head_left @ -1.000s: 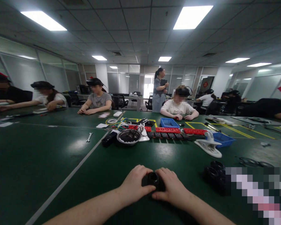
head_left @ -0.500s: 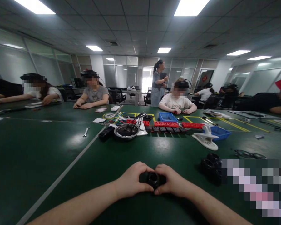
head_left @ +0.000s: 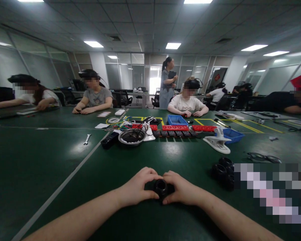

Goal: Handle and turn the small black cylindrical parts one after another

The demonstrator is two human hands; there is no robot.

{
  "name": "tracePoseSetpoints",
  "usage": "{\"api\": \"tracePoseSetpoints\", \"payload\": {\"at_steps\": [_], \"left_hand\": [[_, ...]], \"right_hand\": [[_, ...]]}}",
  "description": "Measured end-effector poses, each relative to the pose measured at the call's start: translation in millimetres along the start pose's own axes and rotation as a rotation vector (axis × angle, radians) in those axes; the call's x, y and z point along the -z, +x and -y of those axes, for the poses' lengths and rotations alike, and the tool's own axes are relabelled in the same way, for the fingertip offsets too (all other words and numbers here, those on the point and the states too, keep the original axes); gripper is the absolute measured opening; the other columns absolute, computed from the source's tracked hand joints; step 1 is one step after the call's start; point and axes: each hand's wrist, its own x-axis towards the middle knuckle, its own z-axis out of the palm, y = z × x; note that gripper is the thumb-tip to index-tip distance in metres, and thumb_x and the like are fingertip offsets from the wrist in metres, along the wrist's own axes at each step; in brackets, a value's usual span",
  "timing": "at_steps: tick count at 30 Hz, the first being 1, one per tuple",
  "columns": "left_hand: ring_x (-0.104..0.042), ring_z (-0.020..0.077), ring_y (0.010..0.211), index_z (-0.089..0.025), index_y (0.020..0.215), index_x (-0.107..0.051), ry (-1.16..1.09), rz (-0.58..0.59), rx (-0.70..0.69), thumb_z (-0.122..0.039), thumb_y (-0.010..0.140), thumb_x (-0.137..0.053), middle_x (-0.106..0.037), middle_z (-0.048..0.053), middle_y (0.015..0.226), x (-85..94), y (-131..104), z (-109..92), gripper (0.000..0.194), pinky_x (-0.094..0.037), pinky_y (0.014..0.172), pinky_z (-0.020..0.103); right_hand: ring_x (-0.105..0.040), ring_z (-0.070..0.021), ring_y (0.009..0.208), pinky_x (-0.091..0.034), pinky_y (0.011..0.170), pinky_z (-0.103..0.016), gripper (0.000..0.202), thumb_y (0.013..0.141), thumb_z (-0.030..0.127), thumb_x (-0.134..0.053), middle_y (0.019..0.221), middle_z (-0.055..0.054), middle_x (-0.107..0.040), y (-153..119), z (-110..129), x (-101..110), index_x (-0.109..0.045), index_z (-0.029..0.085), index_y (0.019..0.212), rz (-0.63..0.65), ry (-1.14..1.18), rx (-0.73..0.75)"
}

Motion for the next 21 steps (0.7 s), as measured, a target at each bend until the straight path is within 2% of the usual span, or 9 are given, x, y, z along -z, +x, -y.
{"api": "tracePoseSetpoints", "payload": {"at_steps": [3, 5, 8, 10, 12, 16, 19, 21], "left_hand": [[-0.048, 0.0195, 0.095, -0.024, 0.105, -0.056, 0.022, -0.06, 0.066, -0.023, 0.066, -0.072, -0.054, 0.001, 0.099, -6.7, 0, -5, 0.042, -0.038, 0.084, 0.03], [-0.05, 0.0206, 0.09, -0.021, 0.097, -0.058, 0.077, -0.151, 0.16, -0.023, 0.064, -0.072, -0.055, 0.002, 0.093, -12.2, -1, -11, 0.036, -0.039, 0.08, 0.032], [-0.05, 0.022, 0.087, -0.019, 0.091, -0.057, 0.148, -0.235, 0.253, -0.026, 0.064, -0.071, -0.056, 0.002, 0.09, -16.4, -2, -18, 0.031, -0.039, 0.078, 0.034], [-0.05, 0.0214, 0.089, -0.02, 0.094, -0.057, 0.13, -0.205, 0.222, -0.025, 0.065, -0.07, -0.056, 0.002, 0.092, -14.5, -2, -19, 0.032, -0.039, 0.08, 0.033], [-0.049, 0.0203, 0.093, -0.021, 0.098, -0.056, 0.077, -0.125, 0.152, -0.023, 0.067, -0.069, -0.055, 0.002, 0.097, -9.7, -2, -17, 0.034, -0.039, 0.082, 0.031], [-0.048, 0.0205, 0.1, -0.026, 0.109, -0.053, 0.012, 0.035, 0.08, -0.023, 0.069, -0.067, -0.055, 0.001, 0.105, 0.2, -3, -11, 0.043, -0.037, 0.088, 0.033], [-0.045, 0.0234, 0.105, -0.027, 0.118, -0.047, 0.018, 0.037, 0.094, -0.033, 0.063, -0.072, -0.049, 0.004, 0.115, 2.4, -3, -9, 0.061, -0.034, 0.092, 0.037], [-0.043, 0.0236, 0.107, -0.026, 0.121, -0.044, 0.022, 0.011, 0.087, -0.036, 0.063, -0.072, -0.048, 0.004, 0.117, 2.1, -3, -10, 0.066, -0.034, 0.093, 0.037]], "right_hand": [[-0.048, -0.0184, 0.072, -0.034, 0.062, -0.027, 0.044, 0.052, 0.049, -0.075, 0.074, -0.001, -0.056, 5, 7, -10, -0.058, 0.017, 0.076, -0.093, -0.104, -0.142], [-0.048, -0.0193, 0.069, -0.033, 0.062, -0.029, 0.047, 0.055, 0.057, -0.069, 0.071, -0.002, -0.057, 7, 13, -18, -0.057, 0.016, 0.073, -0.182, -0.21, -0.255], [-0.049, -0.0218, 0.072, -0.032, 0.068, -0.035, 0.051, 0.058, 0.065, -0.061, 0.072, -0.004, -0.057, 6, 17, -24, -0.056, 0.016, 0.074, -0.238, -0.287, -0.268], [-0.049, -0.0228, 0.077, -0.033, 0.07, -0.035, 0.059, 0.053, 0.065, -0.064, 0.081, -0.005, -0.057, 2, 14, -21, -0.057, 0.017, 0.085, -0.221, -0.232, -0.21], [-0.048, -0.0223, 0.082, -0.035, 0.071, -0.033, 0.061, 0.053, 0.06, -0.068, 0.089, -0.004, -0.055, -1, 10, -14, -0.055, 0.019, 0.096, -0.165, -0.128, -0.143], [-0.048, -0.0193, 0.083, -0.037, 0.071, -0.028, 0.04, 0.06, 0.042, -0.073, 0.086, -0.001, -0.053, -5, 0, -1, -0.059, 0.02, 0.091, -0.01, 0.013, -0.049], [-0.048, -0.0193, 0.085, -0.038, 0.074, -0.028, 0.04, 0.06, 0.036, -0.074, 0.089, 0.0, -0.053, -5, -4, 4, -0.059, 0.02, 0.093, 0.017, 0.07, -0.02], [-0.048, -0.0194, 0.088, -0.037, 0.076, -0.028, 0.04, 0.061, 0.035, -0.074, 0.093, -0.001, -0.054, -4, -6, 5, -0.059, 0.02, 0.096, 0.017, 0.096, -0.002]]}}
